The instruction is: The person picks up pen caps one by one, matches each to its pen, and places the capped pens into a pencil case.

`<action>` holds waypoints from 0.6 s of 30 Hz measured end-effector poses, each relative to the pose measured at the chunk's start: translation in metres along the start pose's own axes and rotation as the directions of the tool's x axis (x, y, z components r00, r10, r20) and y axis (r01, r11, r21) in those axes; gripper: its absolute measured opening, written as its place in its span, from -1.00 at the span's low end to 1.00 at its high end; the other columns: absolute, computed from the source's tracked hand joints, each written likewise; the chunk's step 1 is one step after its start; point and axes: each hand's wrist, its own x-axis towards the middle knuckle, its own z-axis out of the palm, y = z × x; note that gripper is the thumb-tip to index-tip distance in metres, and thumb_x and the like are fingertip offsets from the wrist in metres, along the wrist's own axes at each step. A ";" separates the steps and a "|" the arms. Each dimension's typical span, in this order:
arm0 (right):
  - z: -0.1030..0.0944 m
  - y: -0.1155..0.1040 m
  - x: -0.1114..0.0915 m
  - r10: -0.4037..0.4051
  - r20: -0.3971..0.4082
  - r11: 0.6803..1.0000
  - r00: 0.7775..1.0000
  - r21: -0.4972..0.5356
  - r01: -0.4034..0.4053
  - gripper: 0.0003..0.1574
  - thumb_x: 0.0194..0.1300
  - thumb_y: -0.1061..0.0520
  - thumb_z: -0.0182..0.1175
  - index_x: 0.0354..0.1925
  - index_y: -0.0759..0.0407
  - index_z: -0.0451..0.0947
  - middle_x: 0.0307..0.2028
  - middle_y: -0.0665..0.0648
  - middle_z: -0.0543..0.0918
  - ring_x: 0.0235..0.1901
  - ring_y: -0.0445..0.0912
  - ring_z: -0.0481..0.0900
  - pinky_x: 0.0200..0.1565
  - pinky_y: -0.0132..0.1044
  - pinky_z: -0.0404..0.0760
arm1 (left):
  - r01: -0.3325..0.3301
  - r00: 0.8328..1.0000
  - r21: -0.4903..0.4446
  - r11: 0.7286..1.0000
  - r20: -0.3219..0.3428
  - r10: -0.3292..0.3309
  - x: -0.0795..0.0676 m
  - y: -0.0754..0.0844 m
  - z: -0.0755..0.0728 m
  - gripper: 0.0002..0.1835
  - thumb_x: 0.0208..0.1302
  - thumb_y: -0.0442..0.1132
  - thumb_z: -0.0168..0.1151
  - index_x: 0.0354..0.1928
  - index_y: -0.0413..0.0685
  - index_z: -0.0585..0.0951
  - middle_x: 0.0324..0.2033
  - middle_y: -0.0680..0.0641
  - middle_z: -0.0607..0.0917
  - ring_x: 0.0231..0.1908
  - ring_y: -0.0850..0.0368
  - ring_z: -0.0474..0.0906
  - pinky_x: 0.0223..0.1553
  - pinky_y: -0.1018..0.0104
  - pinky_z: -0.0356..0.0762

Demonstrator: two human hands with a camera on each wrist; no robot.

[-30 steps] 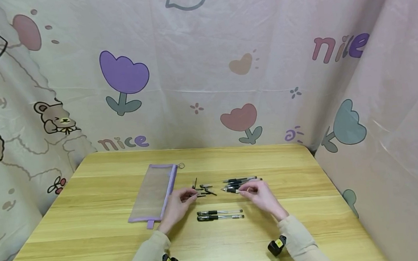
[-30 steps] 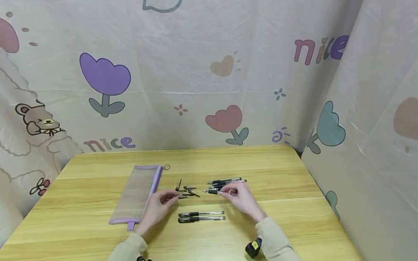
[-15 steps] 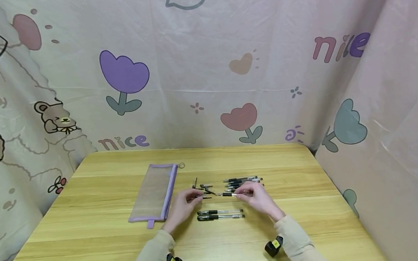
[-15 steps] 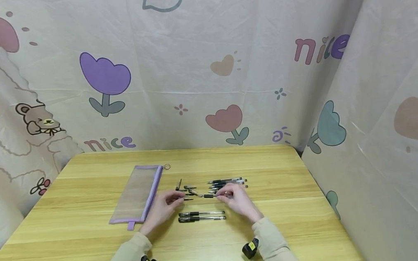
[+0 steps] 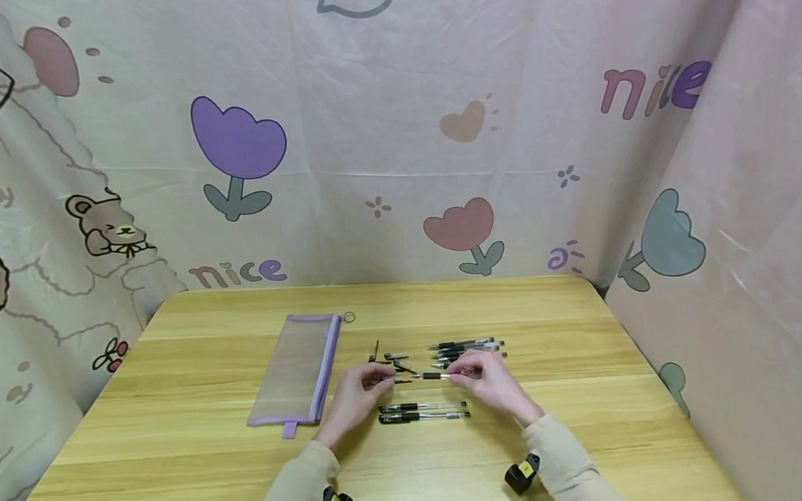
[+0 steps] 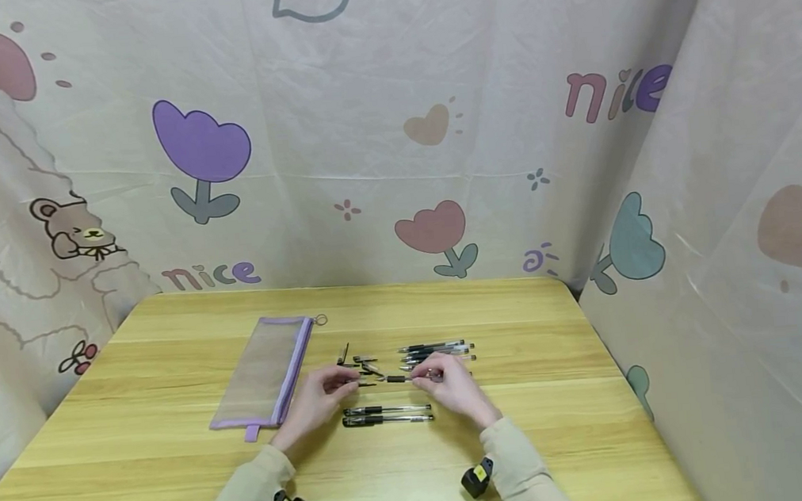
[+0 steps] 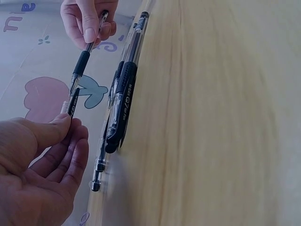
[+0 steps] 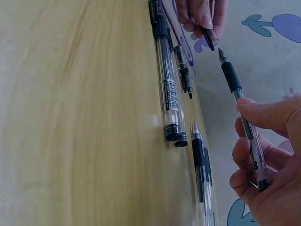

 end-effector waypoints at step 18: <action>0.002 0.000 0.000 -0.027 0.019 0.999 0.999 0.022 0.026 -0.86 0.22 0.21 0.39 -0.20 0.12 0.78 -0.26 0.02 0.74 -0.26 -0.23 0.60 -0.17 -0.45 0.56 | 0.023 0.999 -0.025 0.999 0.040 -0.022 0.001 0.004 0.002 -0.86 0.27 -0.39 0.34 -0.15 -0.15 0.73 -0.22 -0.13 0.80 -0.27 0.14 0.69 -0.20 0.48 0.61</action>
